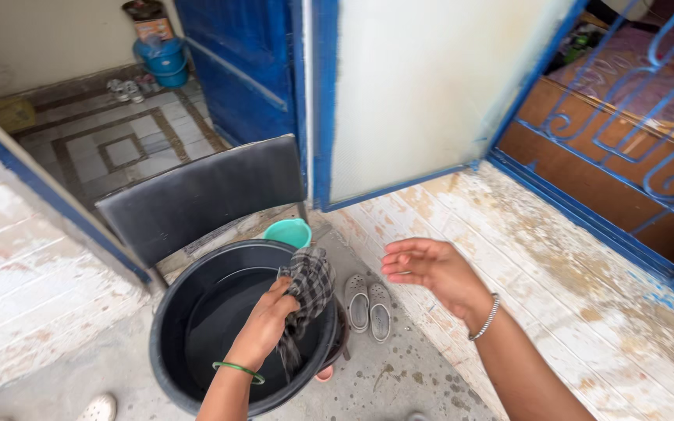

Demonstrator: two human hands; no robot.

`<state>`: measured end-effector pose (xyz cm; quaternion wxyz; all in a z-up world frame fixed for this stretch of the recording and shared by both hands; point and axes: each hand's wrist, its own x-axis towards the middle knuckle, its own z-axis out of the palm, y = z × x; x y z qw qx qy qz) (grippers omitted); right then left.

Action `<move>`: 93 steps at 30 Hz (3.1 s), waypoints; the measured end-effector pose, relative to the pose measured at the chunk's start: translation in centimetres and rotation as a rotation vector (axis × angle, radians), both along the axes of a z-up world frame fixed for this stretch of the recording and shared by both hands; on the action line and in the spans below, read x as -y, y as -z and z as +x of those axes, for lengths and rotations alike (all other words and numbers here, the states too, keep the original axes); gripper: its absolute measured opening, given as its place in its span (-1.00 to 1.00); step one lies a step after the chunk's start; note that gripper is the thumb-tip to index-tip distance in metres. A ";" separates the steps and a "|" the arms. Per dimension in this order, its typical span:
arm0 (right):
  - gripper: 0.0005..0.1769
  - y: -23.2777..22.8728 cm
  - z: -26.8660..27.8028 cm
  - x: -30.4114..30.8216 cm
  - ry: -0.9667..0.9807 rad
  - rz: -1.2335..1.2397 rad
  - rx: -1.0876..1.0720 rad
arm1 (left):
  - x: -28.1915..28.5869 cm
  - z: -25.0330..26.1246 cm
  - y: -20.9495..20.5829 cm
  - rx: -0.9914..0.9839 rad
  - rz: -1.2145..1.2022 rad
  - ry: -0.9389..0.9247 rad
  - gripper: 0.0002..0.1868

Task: The person washes a cloth in a bucket of water and then wipes a metal window frame and its glass by hand.

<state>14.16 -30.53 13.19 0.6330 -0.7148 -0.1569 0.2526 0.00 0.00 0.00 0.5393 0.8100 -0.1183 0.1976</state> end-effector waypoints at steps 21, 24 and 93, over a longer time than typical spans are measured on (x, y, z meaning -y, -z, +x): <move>-0.88 -0.6 4.1 -8.6 -0.262 -0.043 0.095 | -0.3 -2.5 -7.2 -0.572 -0.826 -0.442 -0.64; -0.86 -1.3 7.3 -7.2 -0.241 0.016 0.052 | -0.4 -2.2 -6.9 -0.530 -0.351 -0.507 -0.65; -0.68 7.9 5.1 -25.1 -0.528 -0.729 0.515 | -39.4 -26.6 -4.0 -0.478 0.355 -1.664 -0.88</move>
